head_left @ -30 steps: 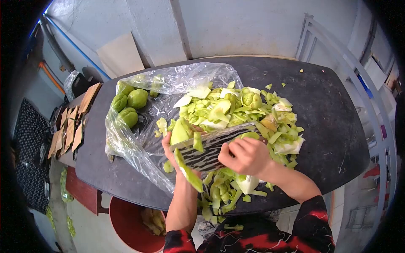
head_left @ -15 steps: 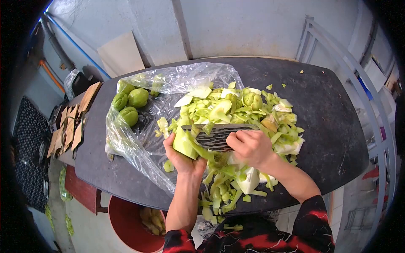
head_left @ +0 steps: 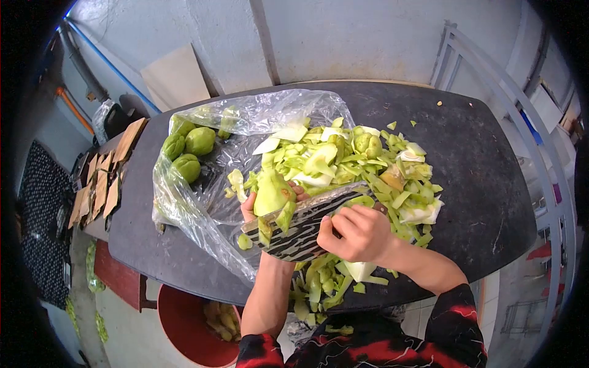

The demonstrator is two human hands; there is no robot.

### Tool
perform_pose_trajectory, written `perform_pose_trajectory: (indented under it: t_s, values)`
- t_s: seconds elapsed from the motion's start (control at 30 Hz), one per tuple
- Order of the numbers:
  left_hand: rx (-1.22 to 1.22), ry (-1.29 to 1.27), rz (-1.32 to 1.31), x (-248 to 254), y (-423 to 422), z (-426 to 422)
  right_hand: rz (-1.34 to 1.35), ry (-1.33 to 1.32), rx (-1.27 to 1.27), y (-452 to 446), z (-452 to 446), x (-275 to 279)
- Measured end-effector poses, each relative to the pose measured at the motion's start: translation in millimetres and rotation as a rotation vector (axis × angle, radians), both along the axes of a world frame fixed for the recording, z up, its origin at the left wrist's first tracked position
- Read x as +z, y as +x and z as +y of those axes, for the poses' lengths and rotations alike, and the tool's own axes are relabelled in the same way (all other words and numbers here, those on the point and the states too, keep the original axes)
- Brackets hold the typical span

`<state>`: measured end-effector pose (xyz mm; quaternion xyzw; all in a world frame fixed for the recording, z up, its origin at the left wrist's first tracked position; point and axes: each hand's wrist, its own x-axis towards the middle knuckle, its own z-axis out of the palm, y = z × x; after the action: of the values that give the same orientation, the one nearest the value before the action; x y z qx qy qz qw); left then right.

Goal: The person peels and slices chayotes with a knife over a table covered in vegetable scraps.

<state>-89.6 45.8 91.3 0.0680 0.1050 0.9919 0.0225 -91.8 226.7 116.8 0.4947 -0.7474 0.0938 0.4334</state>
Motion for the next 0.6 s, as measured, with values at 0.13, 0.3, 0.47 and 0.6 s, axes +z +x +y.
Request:
perform_pose_trajectory:
  t_s: [0.13,0.3,0.47,0.6]
  values:
    - [0.295,-0.267,-0.224,10,5,6,-0.122,-0.036,-0.086,-16,3,-13]
    - [0.253,-0.183,-0.346,25,10,9,-0.260,-0.100,-0.111,-29,13,-12]
    - [0.256,-0.237,-0.193,10,7,3,-0.216,-0.071,-0.032,-9,7,3]
    - [0.090,-0.216,-0.028,2,3,-4,-0.133,-0.013,0.009,-2,7,6]
